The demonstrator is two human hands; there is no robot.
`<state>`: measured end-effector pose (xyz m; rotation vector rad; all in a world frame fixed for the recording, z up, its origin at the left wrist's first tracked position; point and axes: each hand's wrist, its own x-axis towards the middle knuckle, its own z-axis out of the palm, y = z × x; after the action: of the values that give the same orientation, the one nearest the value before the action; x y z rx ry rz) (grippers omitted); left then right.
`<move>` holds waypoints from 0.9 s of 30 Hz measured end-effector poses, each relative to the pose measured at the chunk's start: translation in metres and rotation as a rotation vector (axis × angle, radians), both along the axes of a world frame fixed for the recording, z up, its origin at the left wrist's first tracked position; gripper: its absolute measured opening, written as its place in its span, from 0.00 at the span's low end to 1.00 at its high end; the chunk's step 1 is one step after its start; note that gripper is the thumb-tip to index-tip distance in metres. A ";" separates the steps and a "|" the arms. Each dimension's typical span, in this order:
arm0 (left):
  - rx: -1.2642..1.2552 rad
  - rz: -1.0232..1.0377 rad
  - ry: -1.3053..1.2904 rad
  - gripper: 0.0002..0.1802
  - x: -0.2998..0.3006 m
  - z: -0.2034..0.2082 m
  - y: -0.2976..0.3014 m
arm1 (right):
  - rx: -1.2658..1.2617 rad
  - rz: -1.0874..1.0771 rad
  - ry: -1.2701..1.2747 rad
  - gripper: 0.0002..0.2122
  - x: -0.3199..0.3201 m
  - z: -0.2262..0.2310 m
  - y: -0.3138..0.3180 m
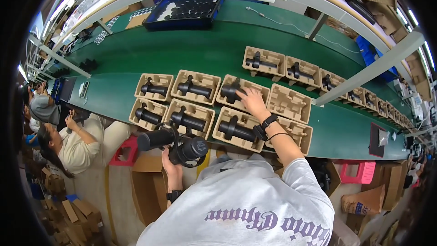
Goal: The person places black components into cardboard trays on a conveyor belt, then retrieves more empty trays from a plastic bag to arrange on the belt. They continue by picking up more black components from a box and placing them into the newly arranged trays.
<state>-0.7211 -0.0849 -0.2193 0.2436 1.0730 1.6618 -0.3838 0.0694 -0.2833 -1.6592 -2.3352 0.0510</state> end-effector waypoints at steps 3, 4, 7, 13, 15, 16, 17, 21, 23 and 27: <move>-0.068 -0.139 -0.049 0.11 0.012 0.003 0.014 | -0.087 0.012 0.065 0.23 0.006 -0.003 0.002; -0.047 -0.207 -0.060 0.11 0.019 -0.007 0.019 | -0.145 0.005 0.032 0.21 0.007 0.005 0.002; -0.107 -0.467 -0.215 0.14 0.042 -0.028 0.041 | -0.269 -0.063 0.861 0.22 -0.011 0.060 -0.008; -0.254 -0.930 -0.644 0.20 0.101 0.022 0.045 | -0.650 0.380 1.407 0.37 -0.005 0.103 -0.040; -0.137 -1.237 -0.529 0.22 0.108 -0.026 0.050 | -0.456 0.369 1.245 0.43 0.011 0.110 -0.054; -0.116 -1.379 -0.561 0.22 0.112 -0.032 0.059 | -0.339 0.437 1.153 0.46 0.015 0.127 -0.060; -0.164 -1.341 -0.559 0.19 0.124 -0.011 0.059 | -0.396 0.356 1.039 0.47 0.029 0.134 -0.062; 0.005 -1.003 -0.025 0.13 0.163 0.020 0.017 | 0.064 0.426 0.471 0.41 0.055 0.141 -0.084; 0.236 -0.938 0.250 0.14 0.177 0.023 0.017 | 0.003 0.610 0.678 0.41 0.054 0.141 -0.089; 0.347 -1.096 0.071 0.16 0.170 0.014 0.018 | -0.019 0.741 0.604 0.36 0.058 0.156 -0.080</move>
<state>-0.5513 -0.0664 -0.2053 0.9331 0.4947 0.8114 -0.3262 -0.0106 -0.1268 -0.5643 -2.2868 0.6200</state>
